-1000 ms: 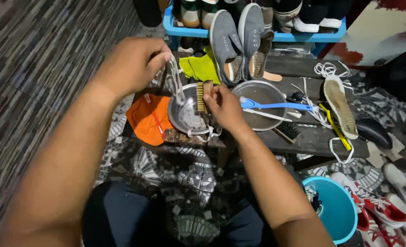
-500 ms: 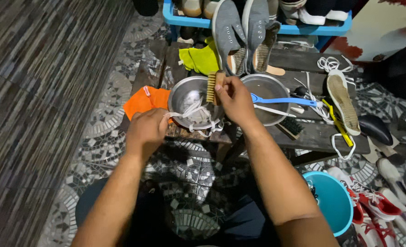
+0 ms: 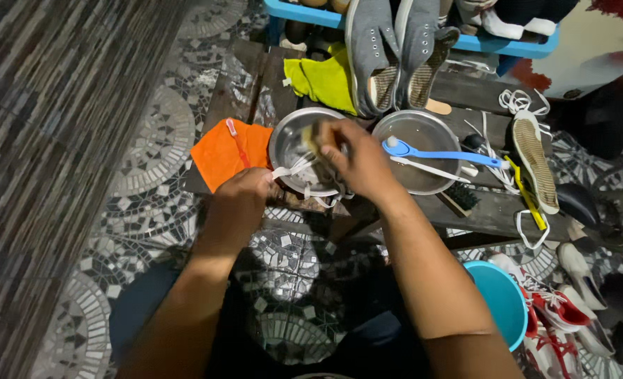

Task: The person scrubs white shoelaces in a metal bowl of water using a brush, then rinses and wrings them out. The person repeats the scrubbing and rinsing process on the shoelaces.

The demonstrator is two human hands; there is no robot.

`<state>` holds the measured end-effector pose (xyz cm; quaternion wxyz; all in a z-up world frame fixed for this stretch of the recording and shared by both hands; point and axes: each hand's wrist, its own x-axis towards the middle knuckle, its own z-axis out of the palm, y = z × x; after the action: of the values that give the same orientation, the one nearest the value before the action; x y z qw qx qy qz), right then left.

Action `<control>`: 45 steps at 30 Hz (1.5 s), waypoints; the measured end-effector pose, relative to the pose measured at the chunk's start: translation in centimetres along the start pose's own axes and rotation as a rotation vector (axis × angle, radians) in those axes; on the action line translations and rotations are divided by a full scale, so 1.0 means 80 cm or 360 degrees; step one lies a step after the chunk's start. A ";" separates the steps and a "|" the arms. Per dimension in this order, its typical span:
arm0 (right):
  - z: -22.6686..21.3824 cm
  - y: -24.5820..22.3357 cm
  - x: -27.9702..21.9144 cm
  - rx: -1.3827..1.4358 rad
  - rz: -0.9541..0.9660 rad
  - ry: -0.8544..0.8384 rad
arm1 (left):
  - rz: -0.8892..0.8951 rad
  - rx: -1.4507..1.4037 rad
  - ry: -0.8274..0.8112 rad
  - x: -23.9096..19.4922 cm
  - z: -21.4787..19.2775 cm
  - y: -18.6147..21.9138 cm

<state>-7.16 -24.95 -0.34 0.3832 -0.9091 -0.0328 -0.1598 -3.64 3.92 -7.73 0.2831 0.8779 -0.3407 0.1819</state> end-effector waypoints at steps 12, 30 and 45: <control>0.012 -0.039 0.004 0.0109 -0.0558 -0.0641 | -0.0015 -0.0089 0.0148 -0.015 0.047 -0.023; 0.078 0.055 0.038 -0.1476 -0.0355 -0.0674 | -0.0780 -0.0119 -0.0457 0.039 -0.009 0.034; 0.087 0.041 0.055 -0.1539 -0.0076 -0.0452 | -0.0902 -0.0633 -0.0410 0.023 -0.046 0.040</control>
<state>-0.56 -22.60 -5.73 -0.0937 -0.9944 -0.0277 -0.0401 -5.02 3.34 -2.77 0.4420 0.8810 -0.1456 -0.0855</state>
